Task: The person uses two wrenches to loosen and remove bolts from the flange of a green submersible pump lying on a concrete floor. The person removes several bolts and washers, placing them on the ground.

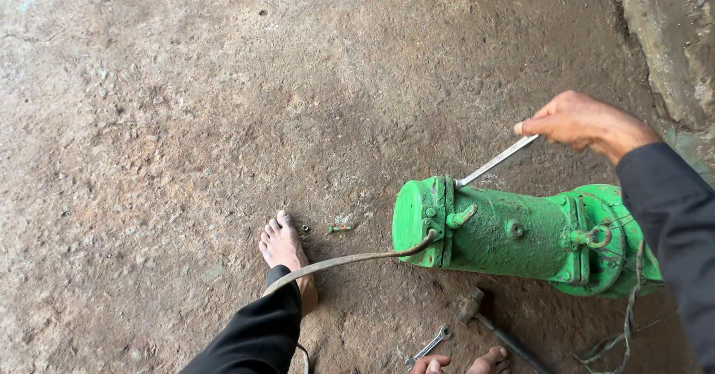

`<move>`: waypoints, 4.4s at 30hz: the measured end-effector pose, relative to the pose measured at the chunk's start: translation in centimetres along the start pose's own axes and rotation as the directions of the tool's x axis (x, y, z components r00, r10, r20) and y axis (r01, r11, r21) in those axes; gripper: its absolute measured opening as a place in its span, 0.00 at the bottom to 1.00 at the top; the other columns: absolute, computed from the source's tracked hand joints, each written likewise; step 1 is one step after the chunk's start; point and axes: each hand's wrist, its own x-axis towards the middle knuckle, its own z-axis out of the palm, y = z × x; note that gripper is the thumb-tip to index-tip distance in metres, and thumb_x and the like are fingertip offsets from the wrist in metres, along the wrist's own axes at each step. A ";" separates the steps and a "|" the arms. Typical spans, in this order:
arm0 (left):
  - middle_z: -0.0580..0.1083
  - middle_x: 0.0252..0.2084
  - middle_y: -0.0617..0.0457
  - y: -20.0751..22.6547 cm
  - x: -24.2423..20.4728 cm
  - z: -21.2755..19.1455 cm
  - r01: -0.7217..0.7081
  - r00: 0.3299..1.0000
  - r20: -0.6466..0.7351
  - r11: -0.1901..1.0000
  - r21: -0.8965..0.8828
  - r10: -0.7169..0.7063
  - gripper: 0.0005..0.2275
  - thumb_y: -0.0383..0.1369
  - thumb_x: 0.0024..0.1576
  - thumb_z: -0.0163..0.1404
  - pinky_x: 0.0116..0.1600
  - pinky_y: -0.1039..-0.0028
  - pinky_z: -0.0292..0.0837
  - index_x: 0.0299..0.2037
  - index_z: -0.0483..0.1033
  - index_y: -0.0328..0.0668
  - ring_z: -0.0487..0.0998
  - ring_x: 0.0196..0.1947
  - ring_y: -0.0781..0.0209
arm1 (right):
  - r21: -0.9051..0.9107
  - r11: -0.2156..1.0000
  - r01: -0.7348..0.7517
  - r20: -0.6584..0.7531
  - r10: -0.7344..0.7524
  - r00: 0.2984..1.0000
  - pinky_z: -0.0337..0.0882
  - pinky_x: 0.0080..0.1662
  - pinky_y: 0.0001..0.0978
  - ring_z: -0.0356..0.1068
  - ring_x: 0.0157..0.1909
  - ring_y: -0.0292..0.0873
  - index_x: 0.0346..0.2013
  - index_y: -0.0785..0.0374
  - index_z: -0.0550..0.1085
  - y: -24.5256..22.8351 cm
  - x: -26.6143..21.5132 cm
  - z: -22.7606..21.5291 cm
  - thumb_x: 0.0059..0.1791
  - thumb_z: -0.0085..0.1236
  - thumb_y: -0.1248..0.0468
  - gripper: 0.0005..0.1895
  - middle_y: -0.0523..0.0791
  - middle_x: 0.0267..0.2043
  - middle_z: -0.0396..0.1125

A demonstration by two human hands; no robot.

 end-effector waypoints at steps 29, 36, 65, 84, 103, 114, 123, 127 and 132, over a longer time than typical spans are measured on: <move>0.82 0.48 0.46 31.4 -0.4 -15.9 -0.291 0.536 0.502 0.707 -0.645 0.679 0.37 0.62 0.63 0.21 0.63 0.58 0.68 0.44 0.86 0.51 0.79 0.54 0.47 | 0.279 0.959 0.038 0.241 -0.108 0.965 0.43 0.20 0.31 0.42 0.15 0.33 0.27 0.65 0.77 -2.8 3.2 -0.4 0.48 0.61 0.59 0.11 0.38 0.14 0.52; 0.82 0.35 0.47 30.4 -2.3 -15.4 -0.261 0.647 0.372 0.651 -0.712 0.666 0.33 0.57 0.64 0.26 0.58 0.61 0.72 0.37 0.87 0.50 0.81 0.43 0.47 | 0.538 0.841 0.053 0.008 -0.068 0.998 0.50 0.21 0.28 0.49 0.17 0.33 0.37 0.67 0.78 -4.3 1.7 1.2 0.53 0.55 0.55 0.16 0.39 0.17 0.55; 0.81 0.36 0.51 30.8 -2.6 -15.7 -0.285 0.731 0.364 0.744 -0.605 0.577 0.34 0.55 0.65 0.20 0.64 0.49 0.59 0.34 0.86 0.56 0.80 0.47 0.48 | 0.265 0.812 0.521 -0.490 -0.352 0.797 0.70 0.29 0.33 0.72 0.25 0.39 0.31 0.59 0.72 -3.5 4.6 5.8 0.59 0.43 0.41 0.27 0.43 0.24 0.71; 0.82 0.40 0.50 30.5 -2.7 -15.3 -0.323 0.752 0.298 0.722 -0.612 0.589 0.31 0.53 0.65 0.23 0.64 0.44 0.52 0.30 0.85 0.55 0.74 0.55 0.46 | 0.972 -0.161 0.173 -0.191 -0.107 0.976 0.42 0.21 0.32 0.37 0.14 0.34 0.18 0.51 0.55 -5.3 6.5 8.2 0.53 0.46 0.51 0.22 0.36 0.12 0.42; 0.81 0.40 0.49 30.9 -2.3 -14.4 -0.293 0.765 0.317 0.742 -0.602 0.560 0.30 0.52 0.65 0.25 0.64 0.32 0.45 0.31 0.83 0.53 0.77 0.52 0.45 | 0.964 -0.159 0.213 -0.237 -0.157 0.959 0.41 0.20 0.33 0.38 0.14 0.34 0.18 0.51 0.55 -5.7 6.2 8.3 0.52 0.47 0.53 0.20 0.36 0.12 0.41; 0.79 0.40 0.37 31.1 -2.0 -13.7 -0.469 0.774 0.190 0.749 -0.469 0.604 0.25 0.49 0.67 0.29 0.59 0.32 0.54 0.40 0.79 0.44 0.78 0.46 0.34 | 0.958 -0.166 0.236 -0.269 -0.219 0.938 0.39 0.20 0.31 0.35 0.14 0.33 0.19 0.51 0.56 -6.0 4.8 9.1 0.52 0.43 0.53 0.18 0.35 0.13 0.41; 0.79 0.35 0.38 31.1 -3.0 -14.2 -0.435 0.820 0.168 0.786 -0.439 0.548 0.29 0.51 0.67 0.29 0.63 0.38 0.56 0.31 0.83 0.44 0.80 0.43 0.37 | 0.874 -0.331 0.356 -0.455 -0.303 0.837 0.44 0.24 0.34 0.38 0.18 0.36 0.19 0.55 0.52 -5.1 -2.2 10.8 0.54 0.44 0.57 0.21 0.39 0.15 0.41; 0.82 0.30 0.48 30.9 -2.4 -14.3 -0.392 0.786 0.208 0.728 -0.562 0.583 0.30 0.51 0.65 0.28 0.64 0.38 0.53 0.24 0.83 0.50 0.82 0.40 0.44 | 0.818 -0.268 0.509 -0.574 -0.310 0.758 0.52 0.36 0.33 0.44 0.27 0.37 0.20 0.56 0.51 -2.3 -8.8 13.9 0.55 0.41 0.58 0.20 0.40 0.20 0.44; 0.81 0.30 0.50 31.1 -2.2 -14.7 -0.425 0.779 0.207 0.741 -0.520 0.592 0.33 0.53 0.66 0.24 0.62 0.42 0.58 0.24 0.84 0.55 0.80 0.42 0.45 | 0.833 0.082 0.547 -0.537 -0.122 0.835 0.51 0.36 0.25 0.44 0.27 0.34 0.46 0.63 0.75 2.1 -17.9 21.9 0.55 0.33 0.58 0.20 0.47 0.39 0.67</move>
